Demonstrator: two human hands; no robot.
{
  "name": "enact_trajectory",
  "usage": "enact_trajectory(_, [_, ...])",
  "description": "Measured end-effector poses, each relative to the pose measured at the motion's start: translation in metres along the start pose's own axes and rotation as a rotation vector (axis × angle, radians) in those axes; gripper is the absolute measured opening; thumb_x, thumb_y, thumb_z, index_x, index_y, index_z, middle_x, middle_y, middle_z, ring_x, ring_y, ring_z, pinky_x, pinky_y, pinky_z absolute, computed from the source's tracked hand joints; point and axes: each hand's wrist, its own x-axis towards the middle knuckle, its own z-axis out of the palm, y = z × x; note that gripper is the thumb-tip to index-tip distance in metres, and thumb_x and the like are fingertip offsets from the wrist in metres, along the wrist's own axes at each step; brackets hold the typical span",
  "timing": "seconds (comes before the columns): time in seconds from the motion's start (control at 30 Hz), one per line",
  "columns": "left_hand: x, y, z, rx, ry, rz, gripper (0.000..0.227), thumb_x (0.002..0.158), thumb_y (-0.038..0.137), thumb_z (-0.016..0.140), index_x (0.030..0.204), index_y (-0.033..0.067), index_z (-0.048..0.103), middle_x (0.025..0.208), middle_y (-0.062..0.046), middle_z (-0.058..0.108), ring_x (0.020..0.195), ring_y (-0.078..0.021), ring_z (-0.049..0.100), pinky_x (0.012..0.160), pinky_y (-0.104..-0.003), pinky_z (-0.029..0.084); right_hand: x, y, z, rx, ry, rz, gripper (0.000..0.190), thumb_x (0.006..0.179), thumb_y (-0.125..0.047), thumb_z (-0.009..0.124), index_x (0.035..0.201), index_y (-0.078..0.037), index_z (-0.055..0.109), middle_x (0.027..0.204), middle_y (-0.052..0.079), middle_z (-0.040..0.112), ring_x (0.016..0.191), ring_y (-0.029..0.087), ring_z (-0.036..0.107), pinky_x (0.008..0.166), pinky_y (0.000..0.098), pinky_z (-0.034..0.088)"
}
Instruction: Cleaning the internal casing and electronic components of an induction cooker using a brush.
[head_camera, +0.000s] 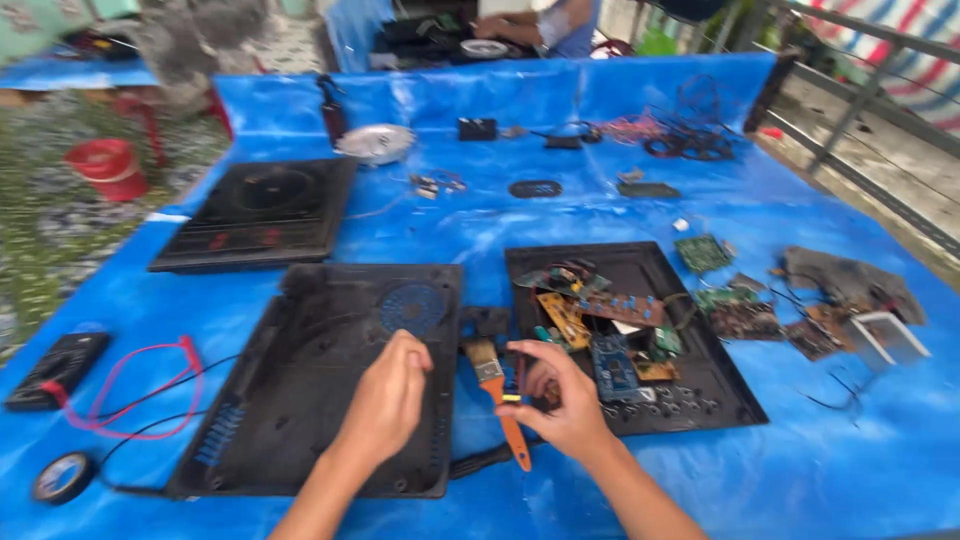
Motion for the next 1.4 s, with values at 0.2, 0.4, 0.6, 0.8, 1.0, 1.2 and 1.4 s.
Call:
enact_trajectory(0.2, [0.033, -0.034, 0.033, 0.239, -0.244, -0.21, 0.044, 0.112, 0.038, 0.035, 0.074, 0.0166, 0.045, 0.055, 0.001, 0.041, 0.044, -0.0175, 0.042, 0.048, -0.038, 0.029, 0.008, -0.001, -0.004, -0.029, -0.018, -0.026, 0.067, 0.087, -0.038, 0.085, 0.141, -0.014, 0.053, 0.136, 0.014, 0.064, 0.069, 0.01, 0.062, 0.068, 0.0276, 0.059])
enact_trajectory(0.4, [0.082, -0.024, 0.042, -0.411, -0.052, 0.053, 0.06, 0.101, 0.05, 0.056, 0.067, 0.0147, 0.02, 0.062, 0.003, 0.015, 0.054, -0.0069, 0.018, 0.052, -0.033, 0.014, 0.011, -0.007, -0.005, 0.092, 0.064, 0.02, 0.066, 0.091, -0.032, 0.082, 0.145, -0.016, 0.048, 0.141, 0.016, 0.058, 0.134, 0.035, 0.061, 0.104, 0.0492, 0.068])
enact_trajectory(0.6, [0.077, -0.025, 0.03, -0.62, -0.01, 0.025, 0.066, 0.074, 0.069, 0.067, 0.063, 0.0168, 0.028, 0.058, 0.005, 0.026, 0.056, -0.0073, 0.022, 0.052, -0.031, 0.017, -0.006, -0.001, 0.004, 0.042, 0.137, 0.106, 0.069, 0.079, -0.037, 0.086, 0.136, -0.012, 0.057, 0.134, 0.022, 0.064, 0.127, 0.038, 0.07, 0.105, 0.0512, 0.067])
enact_trajectory(0.8, [0.072, -0.027, 0.026, -0.678, -0.01, 0.089, 0.064, 0.073, 0.067, 0.067, 0.062, 0.0168, 0.029, 0.058, 0.005, 0.027, 0.056, -0.0087, 0.02, 0.051, -0.031, 0.019, -0.008, -0.007, 0.005, 0.004, 0.19, 0.249, 0.07, 0.074, -0.03, 0.084, 0.137, -0.016, 0.056, 0.134, 0.016, 0.066, 0.129, 0.033, 0.07, 0.11, 0.0466, 0.066])
enact_trajectory(1.0, [0.068, -0.004, 0.008, -0.322, -0.029, 0.188, 0.044, 0.108, 0.014, 0.052, 0.066, 0.0038, 0.047, 0.057, -0.005, 0.037, 0.047, -0.0201, 0.035, 0.048, -0.038, 0.026, -0.006, 0.008, 0.006, 0.11, 0.391, 0.246, 0.081, 0.073, -0.045, 0.078, 0.137, -0.008, 0.045, 0.126, 0.027, 0.062, 0.11, 0.035, 0.075, 0.082, 0.0376, 0.076])
enact_trajectory(1.2, [-0.004, 0.028, -0.022, 0.016, -0.044, 0.124, 0.016, 0.095, -0.005, 0.039, 0.089, 0.0029, 0.051, 0.089, -0.016, 0.058, 0.067, -0.0306, 0.049, 0.063, -0.043, 0.043, -0.013, 0.005, 0.006, 0.198, 0.374, 0.227, 0.08, 0.081, -0.052, 0.075, 0.139, -0.008, 0.042, 0.129, 0.026, 0.06, 0.112, 0.037, 0.073, 0.086, 0.0453, 0.077])
enact_trajectory(1.4, [-0.121, -0.017, -0.046, 0.62, 0.229, -0.281, 0.054, 0.094, 0.063, 0.043, 0.106, 0.0162, 0.066, 0.131, -0.006, 0.069, 0.122, -0.0288, 0.064, 0.107, -0.048, 0.045, -0.031, 0.007, -0.003, 0.24, 0.226, 0.303, 0.083, 0.073, -0.026, 0.083, 0.145, -0.012, 0.045, 0.142, 0.022, 0.057, 0.122, 0.033, 0.071, 0.097, 0.0369, 0.075])
